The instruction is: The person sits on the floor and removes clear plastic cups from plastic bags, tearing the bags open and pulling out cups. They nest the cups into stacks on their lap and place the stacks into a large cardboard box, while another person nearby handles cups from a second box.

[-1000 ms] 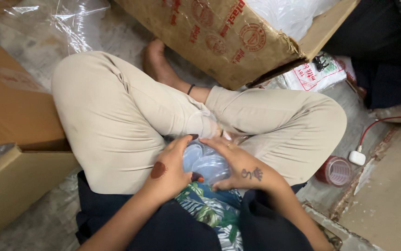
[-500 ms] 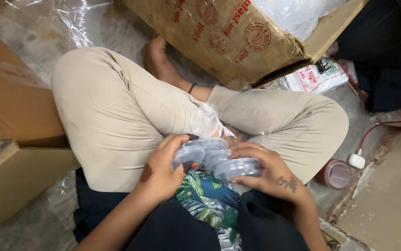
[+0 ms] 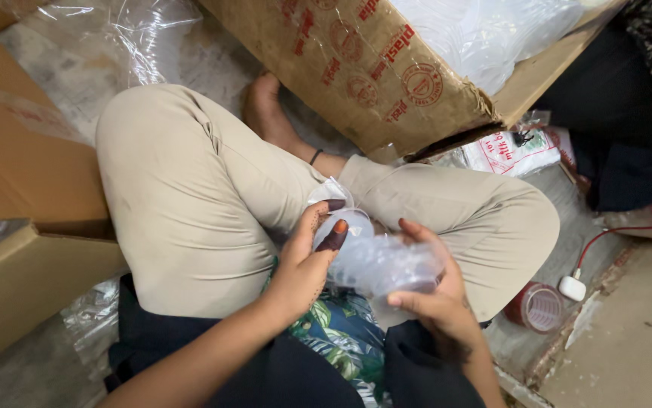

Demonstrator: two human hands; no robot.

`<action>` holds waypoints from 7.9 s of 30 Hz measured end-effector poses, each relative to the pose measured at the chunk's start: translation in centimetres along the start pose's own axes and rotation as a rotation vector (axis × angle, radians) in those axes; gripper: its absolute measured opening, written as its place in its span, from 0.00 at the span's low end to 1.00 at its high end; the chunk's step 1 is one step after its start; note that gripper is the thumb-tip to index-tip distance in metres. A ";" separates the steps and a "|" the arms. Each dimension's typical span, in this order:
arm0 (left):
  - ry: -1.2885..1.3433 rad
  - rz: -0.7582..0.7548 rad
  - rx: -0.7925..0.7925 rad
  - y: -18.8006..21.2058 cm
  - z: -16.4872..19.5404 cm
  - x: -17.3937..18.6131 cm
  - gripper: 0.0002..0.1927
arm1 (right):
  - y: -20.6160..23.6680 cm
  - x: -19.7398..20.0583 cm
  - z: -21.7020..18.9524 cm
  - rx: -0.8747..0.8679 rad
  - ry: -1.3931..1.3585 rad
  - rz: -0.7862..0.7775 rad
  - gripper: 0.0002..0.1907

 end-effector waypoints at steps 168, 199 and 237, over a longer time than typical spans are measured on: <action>0.964 0.460 -0.139 -17.7 23.4 29.3 0.13 | -12.1 -11.1 -6.2 0.380 -0.189 -0.187 0.68; -1.117 0.670 -0.543 -0.2 23.8 10.3 0.28 | -20.0 -23.7 -7.3 0.075 -0.248 -0.563 0.45; -0.193 0.478 -0.734 3.7 35.0 11.0 0.10 | -14.9 -23.1 -18.2 0.666 -0.051 0.140 0.47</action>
Point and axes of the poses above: each hand's wrist, its own y-axis away from the middle knuckle, its own x-axis out of the back of the hand, z = x × y, the point moved 7 cm from there along -y, towards the middle knuckle, and after that the axes turned 11 degrees about x, right-handed, at the moved point
